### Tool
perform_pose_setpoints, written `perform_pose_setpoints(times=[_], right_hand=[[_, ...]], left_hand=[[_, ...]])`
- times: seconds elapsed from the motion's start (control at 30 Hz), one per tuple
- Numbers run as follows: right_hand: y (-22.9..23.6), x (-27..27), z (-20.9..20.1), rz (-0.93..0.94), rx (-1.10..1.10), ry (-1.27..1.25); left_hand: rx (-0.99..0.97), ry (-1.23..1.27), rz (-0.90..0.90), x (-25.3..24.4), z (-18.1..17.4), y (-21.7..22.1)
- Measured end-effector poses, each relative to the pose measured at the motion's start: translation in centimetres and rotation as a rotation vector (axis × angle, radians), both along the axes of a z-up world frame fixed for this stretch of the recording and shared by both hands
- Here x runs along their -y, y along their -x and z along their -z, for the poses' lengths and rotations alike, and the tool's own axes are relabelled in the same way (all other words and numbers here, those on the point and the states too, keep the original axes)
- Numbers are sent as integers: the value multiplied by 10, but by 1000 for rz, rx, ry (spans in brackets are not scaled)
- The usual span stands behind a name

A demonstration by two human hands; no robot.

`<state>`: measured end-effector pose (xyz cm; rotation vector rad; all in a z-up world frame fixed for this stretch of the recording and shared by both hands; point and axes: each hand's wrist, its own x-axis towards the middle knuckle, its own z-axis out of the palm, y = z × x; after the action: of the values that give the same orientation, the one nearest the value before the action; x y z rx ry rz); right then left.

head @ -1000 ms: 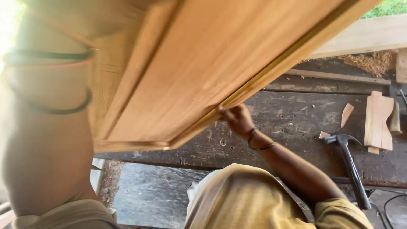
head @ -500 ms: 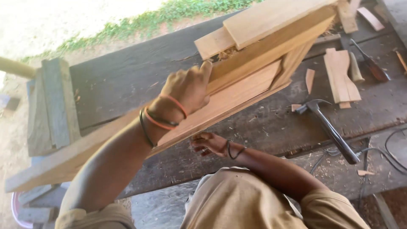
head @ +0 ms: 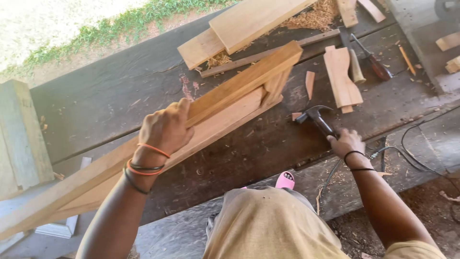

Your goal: The person is constructing a piece of furniture, specifically a wooden frame or panel, by marking, aligning, and hammering wooden pieces together.

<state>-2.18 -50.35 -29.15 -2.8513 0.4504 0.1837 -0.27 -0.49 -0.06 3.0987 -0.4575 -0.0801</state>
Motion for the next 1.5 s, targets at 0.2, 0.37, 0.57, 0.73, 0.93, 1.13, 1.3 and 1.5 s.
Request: perform_pose_setpoints(times=[0.2, 0.37, 0.57, 0.73, 0.93, 1.13, 1.3, 1.5], right_hand=[[-9, 23, 31, -152, -191, -109], [-27, 27, 37, -23, -234, -443], [-53, -27, -56, -14, -320, -1319], [-84, -50, -109, -143, -393, -1425], [-92, -41, -112, -308, -326, -1390], [-104, -39, -83, -287, -444, -1343], [-98, -35, -130, -399, -363, -1583], [-108, -38, -80, -249, -451, -1296]], left_hand=[[65, -51, -80, 12, 1, 5], [100, -110, -168, 21, 3, 7], [306, -170, -231, 68, 25, -1], [383, -197, -212, 112, 41, -20], [402, -177, -195, 120, 39, -9], [430, -161, -215, 121, 39, -17], [385, -157, -226, 122, 35, -15], [446, -170, -207, 119, 36, -17]])
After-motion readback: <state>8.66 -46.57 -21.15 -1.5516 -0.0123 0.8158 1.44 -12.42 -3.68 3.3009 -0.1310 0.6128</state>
